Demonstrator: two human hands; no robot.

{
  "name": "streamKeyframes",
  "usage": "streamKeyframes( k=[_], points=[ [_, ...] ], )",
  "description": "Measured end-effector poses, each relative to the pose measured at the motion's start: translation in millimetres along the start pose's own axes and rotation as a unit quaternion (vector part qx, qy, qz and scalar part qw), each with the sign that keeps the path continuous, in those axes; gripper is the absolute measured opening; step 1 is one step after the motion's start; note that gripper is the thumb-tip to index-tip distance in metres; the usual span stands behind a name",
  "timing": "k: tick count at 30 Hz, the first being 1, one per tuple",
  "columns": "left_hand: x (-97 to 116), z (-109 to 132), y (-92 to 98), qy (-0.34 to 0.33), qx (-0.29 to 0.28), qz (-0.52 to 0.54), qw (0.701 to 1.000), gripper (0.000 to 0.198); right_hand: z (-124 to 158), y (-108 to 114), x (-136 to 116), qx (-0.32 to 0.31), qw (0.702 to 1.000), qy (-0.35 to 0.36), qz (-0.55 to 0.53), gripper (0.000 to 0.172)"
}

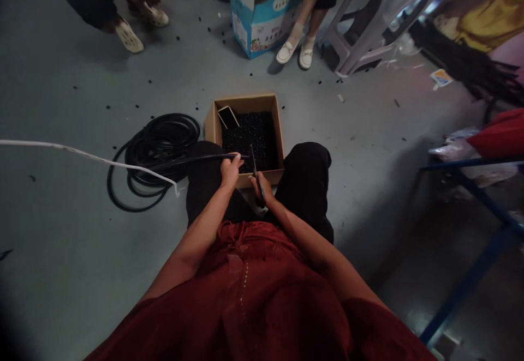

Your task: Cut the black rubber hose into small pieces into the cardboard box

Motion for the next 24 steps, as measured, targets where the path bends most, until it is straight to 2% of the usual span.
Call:
streamKeyframes(
  k=[5,9,13,16,24],
  points=[
    [4,4,-5.8,0.015,-0.040,0.050,0.998,0.005,13,4,-4,-0.011,0.998,-0.035,-0.053,0.052],
    [3,7,-10.4,0.036,-0.072,0.083,0.993,0.007,22,4,-6,-0.006,0.995,-0.053,-0.080,0.055],
    [1,6,-12.2,0.051,-0.084,0.101,0.990,0.009,20,4,-10,0.017,0.996,-0.015,-0.086,0.055],
    [1,6,-13.2,0.057,-0.089,0.105,0.989,0.011,16,2,-15,0.013,0.997,0.019,-0.072,0.053],
    [3,7,-14.3,0.049,-0.098,0.105,0.988,0.008,15,-3,-22,-0.010,0.998,0.026,-0.061,0.049]
  ],
)
Point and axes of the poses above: each hand's wrist, its own z-axis away from the middle knuckle, its own y-axis out of the back of the hand, x = y × z, the point moved 10 cm from there along -z, towards the middle knuckle, and after that the axes turned 14 degrees about y, right-handed, at the moved point
